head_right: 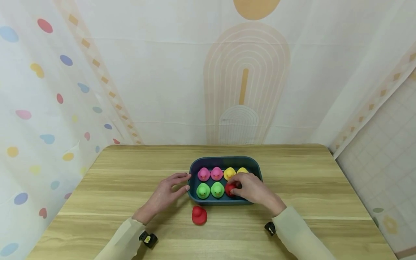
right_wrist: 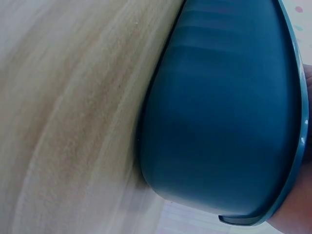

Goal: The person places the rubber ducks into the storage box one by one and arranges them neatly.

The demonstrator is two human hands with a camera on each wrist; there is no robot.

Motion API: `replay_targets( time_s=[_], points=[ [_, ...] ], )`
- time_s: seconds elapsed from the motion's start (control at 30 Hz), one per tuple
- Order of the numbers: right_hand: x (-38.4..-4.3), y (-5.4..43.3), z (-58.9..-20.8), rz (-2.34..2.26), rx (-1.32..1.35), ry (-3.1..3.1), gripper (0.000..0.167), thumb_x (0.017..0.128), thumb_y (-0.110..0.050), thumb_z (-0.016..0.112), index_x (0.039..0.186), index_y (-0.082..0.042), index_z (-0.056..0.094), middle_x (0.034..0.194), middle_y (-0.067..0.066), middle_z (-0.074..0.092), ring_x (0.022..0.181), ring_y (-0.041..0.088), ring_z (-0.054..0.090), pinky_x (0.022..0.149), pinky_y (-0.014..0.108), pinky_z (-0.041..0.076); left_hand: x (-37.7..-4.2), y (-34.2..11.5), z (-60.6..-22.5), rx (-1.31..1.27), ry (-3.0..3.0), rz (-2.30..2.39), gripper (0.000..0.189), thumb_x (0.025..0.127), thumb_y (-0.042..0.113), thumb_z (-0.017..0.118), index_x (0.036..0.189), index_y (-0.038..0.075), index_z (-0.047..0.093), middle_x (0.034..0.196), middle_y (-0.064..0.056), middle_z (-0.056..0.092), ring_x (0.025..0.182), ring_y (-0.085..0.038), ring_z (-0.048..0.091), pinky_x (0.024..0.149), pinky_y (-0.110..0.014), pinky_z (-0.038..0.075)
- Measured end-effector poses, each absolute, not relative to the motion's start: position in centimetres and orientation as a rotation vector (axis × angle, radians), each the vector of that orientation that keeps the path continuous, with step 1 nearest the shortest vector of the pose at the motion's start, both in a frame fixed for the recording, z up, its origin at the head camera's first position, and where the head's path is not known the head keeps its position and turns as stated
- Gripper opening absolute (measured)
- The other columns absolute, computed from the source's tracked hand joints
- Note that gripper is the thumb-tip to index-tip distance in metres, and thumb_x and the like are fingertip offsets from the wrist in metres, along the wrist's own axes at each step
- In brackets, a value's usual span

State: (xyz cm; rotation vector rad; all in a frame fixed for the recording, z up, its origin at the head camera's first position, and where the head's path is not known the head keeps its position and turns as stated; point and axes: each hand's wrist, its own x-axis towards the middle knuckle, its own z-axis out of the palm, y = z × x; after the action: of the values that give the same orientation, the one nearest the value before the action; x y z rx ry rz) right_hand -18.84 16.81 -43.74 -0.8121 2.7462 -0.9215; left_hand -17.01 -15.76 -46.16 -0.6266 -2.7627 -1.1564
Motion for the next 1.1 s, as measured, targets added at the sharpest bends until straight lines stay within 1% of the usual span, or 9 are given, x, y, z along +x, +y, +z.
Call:
replay_targets(
  time_s=[0.13, 0.27, 0.4, 0.5, 0.63, 0.73, 0.83, 0.97, 1.1],
  points=[
    [-18.3, 16.7, -43.5, -0.937, -0.81, 2.813, 0.024, 0.097, -0.016, 0.075, 0.119, -0.007, 0.074, 0.108, -0.001, 0.071, 0.098, 0.017, 0.065, 0.089, 0.04, 0.058, -17.0, -15.8, -46.1, -0.622, -2.771, -1.16, 0.041, 0.1, 0.022, 0.071, 0.138, 0.006, 0.067, 0.141, -0.013, 0.062, 0.134, -0.036, 0.056, 0.111, -0.055, 0.044],
    [-17.4, 16.7, -43.2, -1.04, -0.815, 2.87, 0.028, 0.099, -0.017, 0.072, 0.124, -0.006, 0.073, 0.112, 0.003, 0.071, 0.102, 0.021, 0.066, 0.089, 0.046, 0.058, -17.0, -15.8, -46.0, -0.621, -2.772, -1.17, 0.041, 0.1, 0.022, 0.071, 0.138, 0.006, 0.067, 0.142, -0.013, 0.062, 0.134, -0.036, 0.055, 0.112, -0.055, 0.044],
    [-16.4, 16.6, -42.9, -1.16, -0.793, 2.91, 0.027, 0.101, -0.02, 0.07, 0.125, -0.007, 0.073, 0.117, 0.001, 0.071, 0.104, 0.02, 0.065, 0.091, 0.05, 0.057, -17.0, -15.8, -45.9, -0.625, -2.772, -1.18, 0.042, 0.1, 0.022, 0.071, 0.138, 0.005, 0.067, 0.142, -0.014, 0.061, 0.134, -0.036, 0.055, 0.111, -0.054, 0.044],
    [-15.6, 16.4, -42.8, -1.219, -0.819, 2.941, 0.023, 0.102, -0.022, 0.069, 0.121, -0.012, 0.075, 0.115, -0.004, 0.072, 0.102, 0.016, 0.066, 0.091, 0.049, 0.058, -17.0, -15.8, -45.9, -0.626, -2.773, -1.182, 0.042, 0.1, 0.022, 0.071, 0.138, 0.005, 0.067, 0.142, -0.014, 0.061, 0.134, -0.036, 0.055, 0.111, -0.054, 0.045],
    [-14.5, 15.8, -42.8, -1.314, -0.942, 2.929, 0.018, 0.102, -0.02, 0.068, 0.118, -0.016, 0.076, 0.113, -0.007, 0.073, 0.103, 0.012, 0.067, 0.089, 0.043, 0.059, -16.9, -15.8, -45.9, -0.626, -2.771, -1.186, 0.041, 0.1, 0.021, 0.071, 0.138, 0.005, 0.067, 0.142, -0.014, 0.061, 0.134, -0.036, 0.056, 0.111, -0.054, 0.045],
    [-13.9, 15.3, -42.9, -1.371, -1.064, 2.873, 0.018, 0.101, -0.015, 0.069, 0.118, -0.016, 0.076, 0.113, -0.004, 0.074, 0.104, 0.011, 0.067, 0.089, 0.038, 0.059, -17.0, -15.8, -45.9, -0.628, -2.769, -1.185, 0.042, 0.1, 0.022, 0.071, 0.138, 0.005, 0.067, 0.142, -0.014, 0.061, 0.134, -0.036, 0.056, 0.111, -0.054, 0.045],
    [-13.2, 14.8, -43.0, -1.378, -1.156, 2.804, 0.018, 0.101, -0.014, 0.069, 0.118, -0.016, 0.075, 0.111, -0.002, 0.073, 0.101, 0.01, 0.065, 0.087, 0.035, 0.059, -17.0, -15.8, -45.9, -0.627, -2.771, -1.183, 0.042, 0.1, 0.022, 0.071, 0.138, 0.006, 0.067, 0.142, -0.014, 0.061, 0.133, -0.036, 0.056, 0.111, -0.055, 0.045],
    [-12.6, 14.1, -43.1, -1.331, -1.236, 2.715, 0.019, 0.102, -0.019, 0.068, 0.12, -0.016, 0.075, 0.113, -0.004, 0.072, 0.102, 0.01, 0.065, 0.088, 0.034, 0.059, -16.9, -15.8, -46.0, -0.621, -2.773, -1.181, 0.042, 0.1, 0.022, 0.071, 0.138, 0.006, 0.067, 0.142, -0.014, 0.061, 0.133, -0.036, 0.056, 0.111, -0.054, 0.045],
    [-12.0, 13.4, -43.4, -1.274, -1.308, 2.641, 0.021, 0.104, -0.023, 0.066, 0.123, -0.016, 0.074, 0.119, -0.006, 0.071, 0.108, 0.011, 0.066, 0.092, 0.033, 0.058, -16.9, -15.8, -46.0, -0.617, -2.771, -1.179, 0.042, 0.1, 0.021, 0.072, 0.138, 0.006, 0.067, 0.142, -0.014, 0.061, 0.133, -0.036, 0.056, 0.111, -0.054, 0.045]
  ],
)
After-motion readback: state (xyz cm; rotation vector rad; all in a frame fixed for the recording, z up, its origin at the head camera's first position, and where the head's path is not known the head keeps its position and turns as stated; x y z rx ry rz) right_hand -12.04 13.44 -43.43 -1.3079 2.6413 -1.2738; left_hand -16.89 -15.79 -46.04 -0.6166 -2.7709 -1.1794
